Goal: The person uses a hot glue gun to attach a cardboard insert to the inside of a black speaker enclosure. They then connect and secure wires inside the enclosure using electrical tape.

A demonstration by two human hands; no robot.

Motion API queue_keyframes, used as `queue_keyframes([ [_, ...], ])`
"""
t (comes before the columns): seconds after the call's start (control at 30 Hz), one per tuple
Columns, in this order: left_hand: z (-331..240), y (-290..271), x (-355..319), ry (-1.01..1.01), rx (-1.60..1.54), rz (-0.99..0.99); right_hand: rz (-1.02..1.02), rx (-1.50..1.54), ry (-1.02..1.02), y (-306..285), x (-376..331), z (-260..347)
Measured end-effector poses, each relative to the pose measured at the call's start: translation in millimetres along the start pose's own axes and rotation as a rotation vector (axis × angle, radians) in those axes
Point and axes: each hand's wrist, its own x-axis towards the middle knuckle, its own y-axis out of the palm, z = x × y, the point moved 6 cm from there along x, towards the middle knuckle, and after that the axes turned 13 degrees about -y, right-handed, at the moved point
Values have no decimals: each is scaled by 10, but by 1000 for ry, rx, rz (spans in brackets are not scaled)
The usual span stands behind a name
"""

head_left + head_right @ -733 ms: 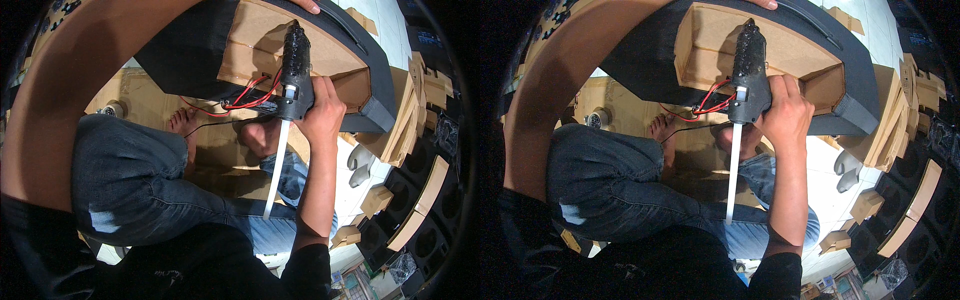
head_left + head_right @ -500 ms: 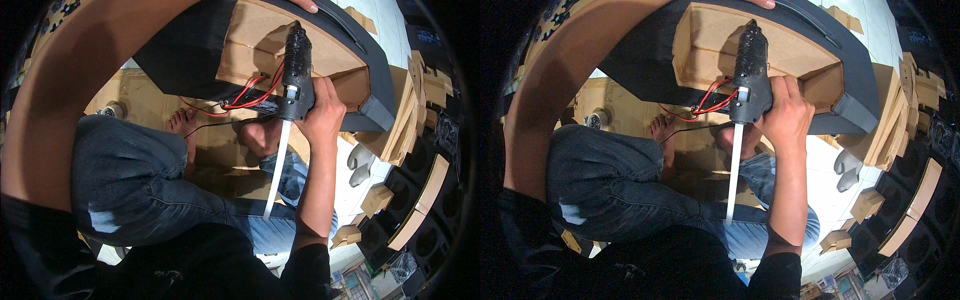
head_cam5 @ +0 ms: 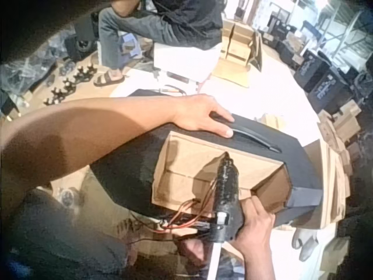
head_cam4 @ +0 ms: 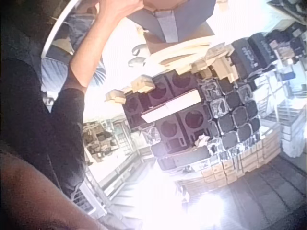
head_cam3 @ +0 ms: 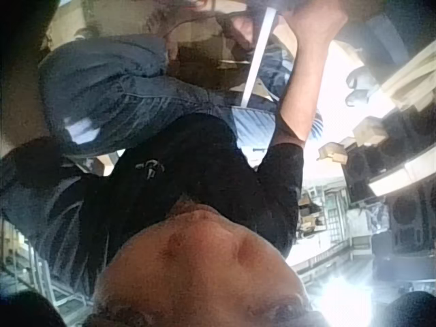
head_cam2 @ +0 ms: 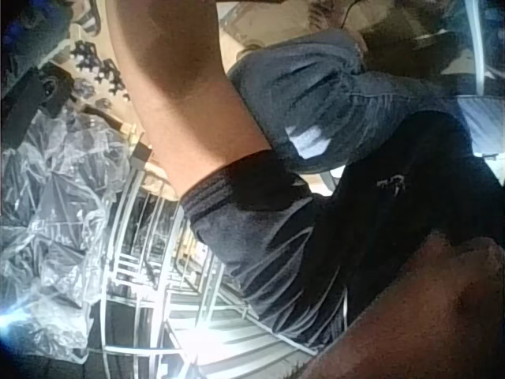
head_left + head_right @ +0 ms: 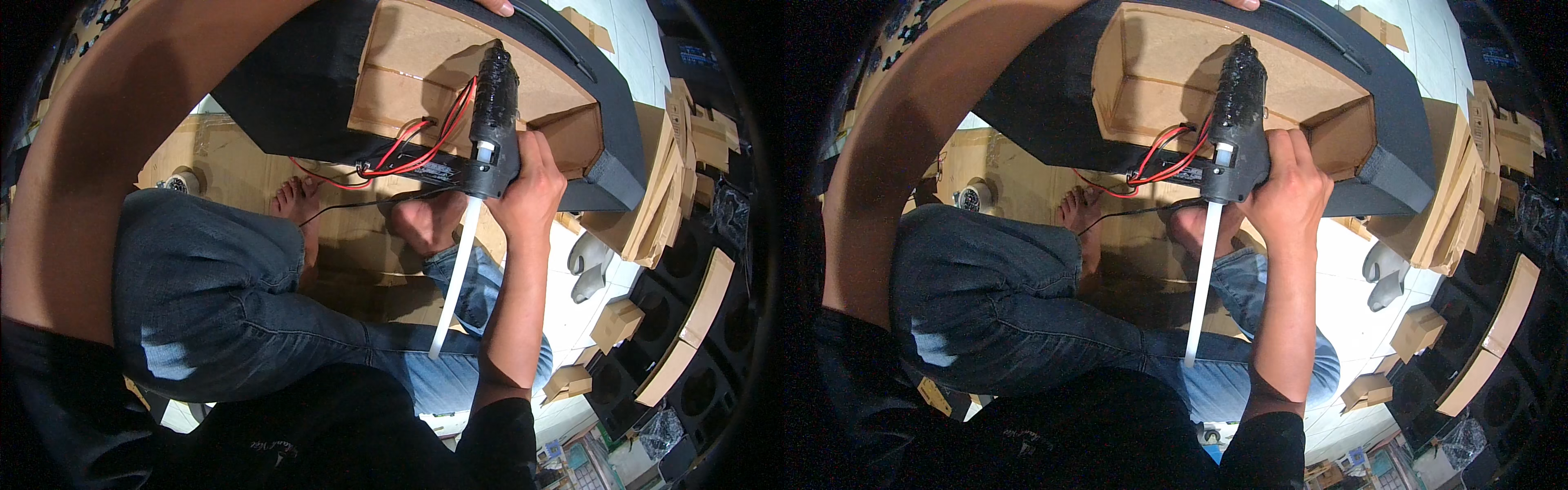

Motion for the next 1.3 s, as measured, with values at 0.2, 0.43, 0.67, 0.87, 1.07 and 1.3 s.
queue_keyframes([
  [0.2,13,-1,3,-8,2,-8,55,51,117,7,-78,-70],
  [0.43,2,-4,-1,-11,-9,0,61,55,155,-8,-109,-98],
  [0.67,-1,-11,-1,11,-5,-1,29,49,145,-36,-142,-126],
  [0.87,1,-6,3,9,-18,-5,-34,-16,69,-84,-147,-133],
  [1.07,12,12,19,12,-6,4,-33,-24,98,-97,-197,-169],
  [1.3,-11,-5,5,-4,-6,13,-38,29,156,-112,-252,-208],
])
